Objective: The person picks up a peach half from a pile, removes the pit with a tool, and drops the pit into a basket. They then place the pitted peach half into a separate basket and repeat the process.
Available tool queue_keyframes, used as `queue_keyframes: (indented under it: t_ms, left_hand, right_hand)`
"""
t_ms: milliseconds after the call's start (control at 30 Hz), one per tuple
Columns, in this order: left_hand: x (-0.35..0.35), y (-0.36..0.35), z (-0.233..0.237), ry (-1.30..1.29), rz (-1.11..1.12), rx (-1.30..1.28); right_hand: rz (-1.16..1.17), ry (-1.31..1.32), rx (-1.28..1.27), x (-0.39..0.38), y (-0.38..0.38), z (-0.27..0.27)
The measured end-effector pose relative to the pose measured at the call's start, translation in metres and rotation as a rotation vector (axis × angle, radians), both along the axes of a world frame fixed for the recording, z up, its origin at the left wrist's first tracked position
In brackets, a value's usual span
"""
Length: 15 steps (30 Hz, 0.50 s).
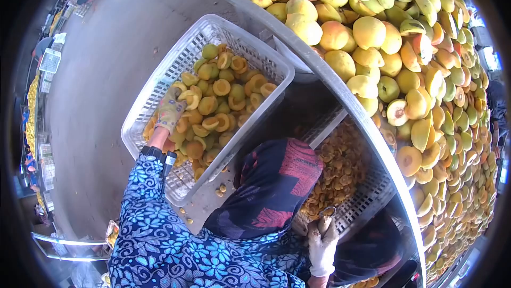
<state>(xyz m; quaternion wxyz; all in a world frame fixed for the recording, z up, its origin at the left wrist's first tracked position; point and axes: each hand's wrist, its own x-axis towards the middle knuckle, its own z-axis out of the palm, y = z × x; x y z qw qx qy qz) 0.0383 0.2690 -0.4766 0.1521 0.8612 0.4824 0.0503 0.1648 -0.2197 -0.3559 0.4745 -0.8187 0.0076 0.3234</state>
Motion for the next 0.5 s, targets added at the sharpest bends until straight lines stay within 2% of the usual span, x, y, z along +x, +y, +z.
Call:
queue_keyframes:
  t_ms: [33, 67, 100, 167, 200, 233, 300, 333, 367, 400, 433, 467, 500]
  left_hand:
    - [0.008, -0.006, 0.010, -0.028, 0.019, -0.065]
    - [0.018, -0.016, 0.021, -0.179, -0.011, -0.289]
    - [0.025, -0.025, 0.033, -0.187, -0.014, -0.283]
    - [0.042, -0.043, 0.059, -0.464, -0.158, -0.904]
    - [0.056, -0.051, 0.079, -0.251, -0.188, -0.741]
    - [0.055, -0.046, 0.067, -0.255, -0.207, -0.737]
    - [0.039, -0.019, 0.014, -0.087, -0.357, -0.259]
    - [0.032, -0.021, 0.001, 0.057, -0.308, -0.137]
    - [0.024, -0.035, 0.003, 0.151, -0.409, -0.058]
    - [0.016, -0.039, -0.015, 0.001, -0.382, -0.408]
    - [0.015, -0.064, -0.031, 0.067, -0.704, 0.481]
    - [0.008, -0.067, -0.037, 0.081, -0.916, 0.509]
    - [0.004, -0.061, -0.051, 0.147, -0.941, 0.090]
  right_hand:
    - [0.012, -0.031, 0.011, 0.000, -0.002, -0.002]
    - [0.012, -0.036, 0.015, 0.000, -0.002, -0.001]
    - [0.030, -0.024, -0.012, 0.001, 0.003, 0.005]
    - [0.037, -0.027, -0.036, -0.001, 0.006, 0.017]
    - [0.000, 0.007, -0.014, -0.002, 0.005, 0.023]
    - [-0.040, 0.042, 0.008, -0.004, 0.003, 0.026]
    - [-0.102, 0.049, 0.033, -0.007, -0.008, 0.027]
    - [-0.116, 0.045, 0.066, -0.008, -0.013, 0.028]
    - [-0.140, 0.031, 0.099, -0.008, -0.018, 0.030]
    - [-0.141, 0.010, 0.110, -0.007, -0.019, 0.036]
    - [-0.143, 0.015, 0.109, -0.003, -0.020, 0.044]
    - [-0.154, 0.039, 0.150, -0.001, -0.026, 0.048]
    - [-0.156, 0.068, 0.195, -0.001, -0.033, 0.051]
